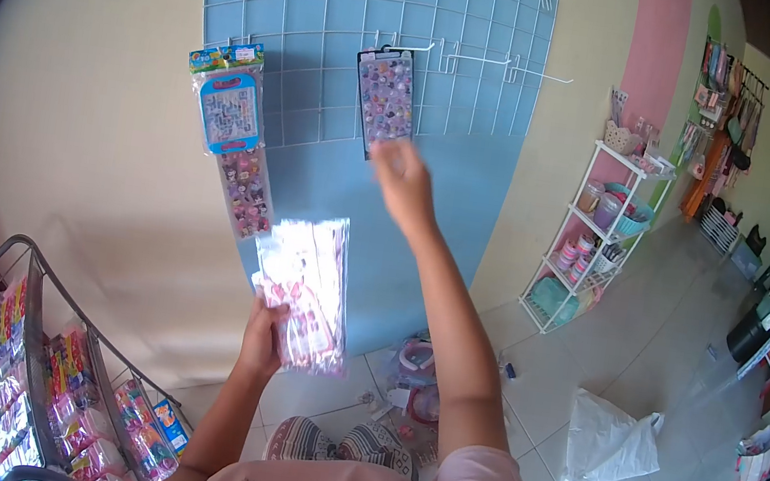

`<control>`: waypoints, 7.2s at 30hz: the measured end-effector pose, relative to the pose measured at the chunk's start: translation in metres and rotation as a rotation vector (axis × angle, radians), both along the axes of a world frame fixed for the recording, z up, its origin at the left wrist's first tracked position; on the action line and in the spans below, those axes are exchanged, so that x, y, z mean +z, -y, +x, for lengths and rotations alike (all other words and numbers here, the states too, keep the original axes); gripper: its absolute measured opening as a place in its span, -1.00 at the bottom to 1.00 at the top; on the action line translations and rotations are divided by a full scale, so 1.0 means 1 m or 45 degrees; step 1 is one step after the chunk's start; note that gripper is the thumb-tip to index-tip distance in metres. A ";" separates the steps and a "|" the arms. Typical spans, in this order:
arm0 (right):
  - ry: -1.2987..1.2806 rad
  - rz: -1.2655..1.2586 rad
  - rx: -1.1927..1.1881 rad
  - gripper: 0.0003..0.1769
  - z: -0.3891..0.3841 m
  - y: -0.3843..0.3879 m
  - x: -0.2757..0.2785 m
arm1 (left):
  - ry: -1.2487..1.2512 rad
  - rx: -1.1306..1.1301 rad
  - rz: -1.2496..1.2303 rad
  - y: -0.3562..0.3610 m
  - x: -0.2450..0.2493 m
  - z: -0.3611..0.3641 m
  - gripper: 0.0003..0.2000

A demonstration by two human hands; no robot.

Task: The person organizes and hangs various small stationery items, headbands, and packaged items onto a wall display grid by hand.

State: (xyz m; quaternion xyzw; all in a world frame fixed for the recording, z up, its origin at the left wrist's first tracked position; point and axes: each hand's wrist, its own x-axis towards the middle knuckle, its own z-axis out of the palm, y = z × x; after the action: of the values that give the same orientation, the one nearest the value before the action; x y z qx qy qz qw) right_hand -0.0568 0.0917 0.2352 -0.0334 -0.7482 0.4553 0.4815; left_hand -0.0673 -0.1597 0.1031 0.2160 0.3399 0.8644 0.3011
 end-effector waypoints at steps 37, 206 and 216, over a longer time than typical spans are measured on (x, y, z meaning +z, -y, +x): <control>-0.111 0.086 -0.403 -0.65 -0.060 -0.075 0.083 | -0.050 0.025 0.243 -0.022 0.053 -0.006 -0.52; 1.518 -1.209 -1.033 -0.65 0.411 0.191 -0.658 | -0.107 -0.657 -1.466 0.035 -0.313 -0.004 -0.57; 1.159 -0.788 -1.499 -0.13 0.251 0.019 -0.562 | -0.182 -0.852 -1.475 -0.004 -0.363 0.007 -0.65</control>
State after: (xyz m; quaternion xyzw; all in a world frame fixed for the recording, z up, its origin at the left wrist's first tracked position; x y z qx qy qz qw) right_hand 0.1940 0.0727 -0.3273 -0.7361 -0.5707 0.2552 0.2594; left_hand -0.0606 -0.1556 -0.2595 0.1697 0.6827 0.3859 0.5968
